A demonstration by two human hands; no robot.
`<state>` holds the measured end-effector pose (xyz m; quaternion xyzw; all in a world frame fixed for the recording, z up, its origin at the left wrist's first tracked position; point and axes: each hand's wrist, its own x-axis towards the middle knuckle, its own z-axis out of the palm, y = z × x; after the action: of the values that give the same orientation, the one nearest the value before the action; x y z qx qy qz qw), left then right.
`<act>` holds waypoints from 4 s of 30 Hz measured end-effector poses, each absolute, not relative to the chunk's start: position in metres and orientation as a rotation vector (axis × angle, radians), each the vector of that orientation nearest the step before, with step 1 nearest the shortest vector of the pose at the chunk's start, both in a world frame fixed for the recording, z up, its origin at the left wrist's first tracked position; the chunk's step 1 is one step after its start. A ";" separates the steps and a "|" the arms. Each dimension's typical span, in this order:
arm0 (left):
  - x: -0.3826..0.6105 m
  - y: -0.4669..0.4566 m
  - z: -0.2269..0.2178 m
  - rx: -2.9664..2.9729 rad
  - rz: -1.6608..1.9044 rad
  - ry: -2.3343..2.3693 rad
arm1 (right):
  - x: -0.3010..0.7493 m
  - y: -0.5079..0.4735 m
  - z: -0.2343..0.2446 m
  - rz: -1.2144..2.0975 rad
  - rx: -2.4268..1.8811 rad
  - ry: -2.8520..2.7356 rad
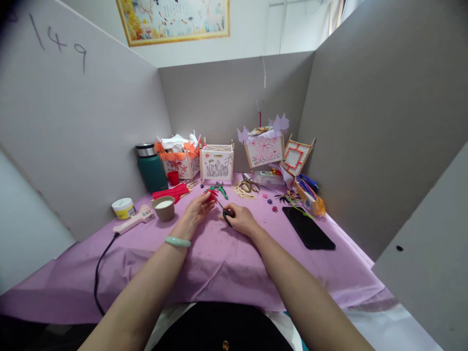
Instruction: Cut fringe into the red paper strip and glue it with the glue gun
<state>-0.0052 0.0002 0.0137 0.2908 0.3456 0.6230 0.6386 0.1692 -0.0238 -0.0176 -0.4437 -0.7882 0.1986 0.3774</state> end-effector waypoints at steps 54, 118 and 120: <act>-0.005 0.003 0.009 0.855 1.417 0.840 | 0.170 -0.023 -0.016 0.506 -1.168 -2.002; -0.005 0.003 0.013 0.730 1.432 0.830 | 0.171 -0.022 -0.016 0.513 -1.160 -2.024; -0.005 0.002 0.013 0.744 1.432 0.833 | 0.171 -0.022 -0.016 0.515 -1.153 -2.021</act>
<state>-0.0048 0.0021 0.0130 0.3230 0.3614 0.6216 0.6153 0.1709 -0.0220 -0.0162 -0.4494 -0.7878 0.2008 0.3702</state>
